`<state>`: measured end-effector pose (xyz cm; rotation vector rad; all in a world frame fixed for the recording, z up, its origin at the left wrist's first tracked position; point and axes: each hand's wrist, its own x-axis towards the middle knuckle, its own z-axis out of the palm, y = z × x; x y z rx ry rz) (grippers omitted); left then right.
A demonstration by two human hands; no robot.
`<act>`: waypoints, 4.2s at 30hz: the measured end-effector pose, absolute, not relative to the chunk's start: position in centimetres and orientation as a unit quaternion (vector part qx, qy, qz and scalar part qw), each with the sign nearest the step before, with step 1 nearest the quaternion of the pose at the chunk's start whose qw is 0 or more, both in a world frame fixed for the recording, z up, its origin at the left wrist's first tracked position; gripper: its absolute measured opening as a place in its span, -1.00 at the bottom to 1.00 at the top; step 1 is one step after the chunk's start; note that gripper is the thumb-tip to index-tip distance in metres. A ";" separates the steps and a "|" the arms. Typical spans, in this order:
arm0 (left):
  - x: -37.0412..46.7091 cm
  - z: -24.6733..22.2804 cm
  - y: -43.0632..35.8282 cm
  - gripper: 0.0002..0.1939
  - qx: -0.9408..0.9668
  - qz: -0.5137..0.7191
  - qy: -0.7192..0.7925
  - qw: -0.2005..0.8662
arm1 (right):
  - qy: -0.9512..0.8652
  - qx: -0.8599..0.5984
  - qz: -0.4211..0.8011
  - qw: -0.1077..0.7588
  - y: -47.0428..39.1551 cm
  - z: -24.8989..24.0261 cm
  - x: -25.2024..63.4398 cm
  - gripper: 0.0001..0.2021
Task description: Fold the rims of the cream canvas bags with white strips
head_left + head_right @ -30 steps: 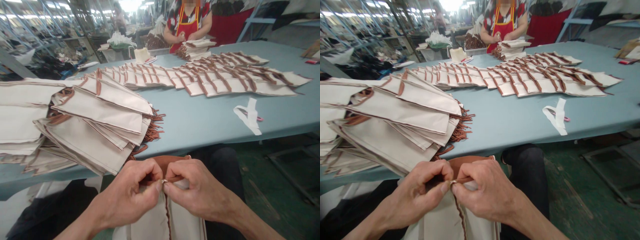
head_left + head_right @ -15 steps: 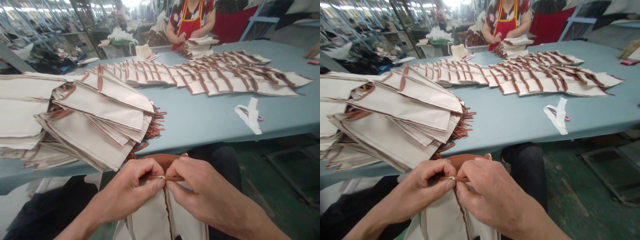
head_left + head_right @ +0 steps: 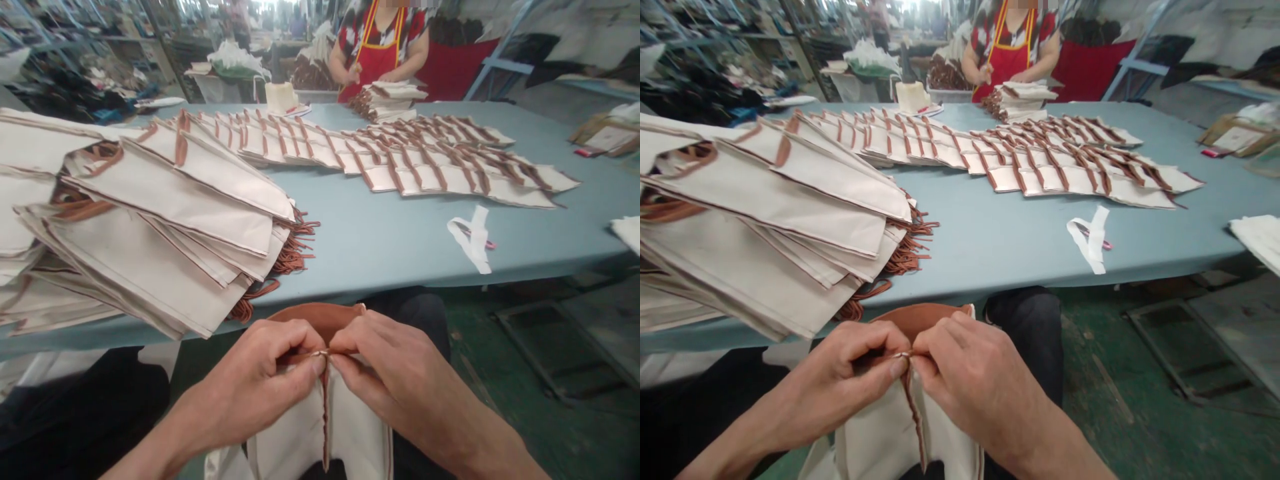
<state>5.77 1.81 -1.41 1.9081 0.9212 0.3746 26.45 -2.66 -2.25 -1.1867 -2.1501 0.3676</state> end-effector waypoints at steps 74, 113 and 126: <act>5.7 0.7 3.4 -0.57 0.937 0.048 0.213 0.275 | -0.773 -0.417 0.313 0.361 -1.9 -3.7 27.4 -0.87; 6.5 1.5 3.8 -0.89 0.814 0.133 0.280 0.491 | -0.669 -0.402 0.515 0.353 -1.1 -1.5 28.0 -0.55; 6.2 -1.1 4.0 -0.81 0.713 0.138 0.261 0.636 | -0.779 -0.379 0.344 0.361 -1.4 -2.4 28.4 -0.82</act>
